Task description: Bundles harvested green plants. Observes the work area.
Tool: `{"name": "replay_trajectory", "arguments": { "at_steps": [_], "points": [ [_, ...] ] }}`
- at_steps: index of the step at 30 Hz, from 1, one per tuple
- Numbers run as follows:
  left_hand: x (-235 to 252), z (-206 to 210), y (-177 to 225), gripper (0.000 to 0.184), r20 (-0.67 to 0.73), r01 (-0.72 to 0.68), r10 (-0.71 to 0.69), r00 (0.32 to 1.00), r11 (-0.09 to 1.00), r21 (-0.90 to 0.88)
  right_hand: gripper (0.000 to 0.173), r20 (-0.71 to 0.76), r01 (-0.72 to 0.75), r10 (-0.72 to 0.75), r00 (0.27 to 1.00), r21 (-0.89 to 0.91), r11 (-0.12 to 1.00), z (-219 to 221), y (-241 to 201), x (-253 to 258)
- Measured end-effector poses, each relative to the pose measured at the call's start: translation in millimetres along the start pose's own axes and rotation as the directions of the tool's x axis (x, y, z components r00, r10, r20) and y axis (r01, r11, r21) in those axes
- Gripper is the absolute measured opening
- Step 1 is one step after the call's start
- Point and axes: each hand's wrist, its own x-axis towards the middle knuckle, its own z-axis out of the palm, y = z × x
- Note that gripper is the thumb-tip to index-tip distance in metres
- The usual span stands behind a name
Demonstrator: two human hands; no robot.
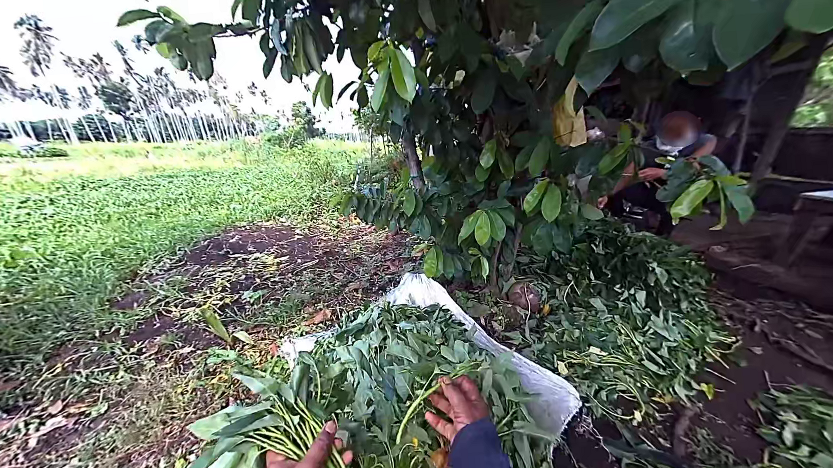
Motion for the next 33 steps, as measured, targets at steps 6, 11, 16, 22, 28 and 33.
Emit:
{"name": "replay_trajectory", "arguments": {
  "at_steps": [6, 11, 16, 22, 28, 33],
  "points": [
    [-9, 0, 0, 0.056, 0.056, 0.039, -0.039, 0.998, 0.999, 0.004, 0.023, 0.284, 0.09, -0.021, 0.959, -0.235, 0.968, -22, 6, -32],
    [-36, 13, -9, 0.051, 0.248, 0.169, -0.179, 0.952, 0.984, 0.064, 0.029, 0.373, 0.169, -0.017, 0.928, -0.38, 0.909, -55, 48, -49],
    [-45, 17, -34, 0.067, 0.419, 0.122, -0.232, 0.878, 0.954, 0.273, 0.029, 0.462, 0.232, 0.031, 0.886, -0.501, 0.834, -63, 61, -73],
    [-48, 28, -43, 0.066, 0.412, 0.036, -0.25, 0.876, 0.887, 0.461, 0.036, 0.442, 0.236, 0.149, 0.885, -0.7, 0.674, -70, 58, -76],
    [-44, 32, -47, 0.06, 0.264, 0.087, -0.202, 0.943, 0.917, 0.388, 0.043, 0.348, 0.134, 0.25, 0.904, -0.784, 0.606, -85, 64, -84],
    [-39, 29, -45, 0.063, 0.233, 0.063, -0.169, 0.957, 0.912, 0.405, 0.039, 0.406, 0.201, 0.158, 0.9, -0.709, 0.676, -96, 77, -100]
  ]
}}
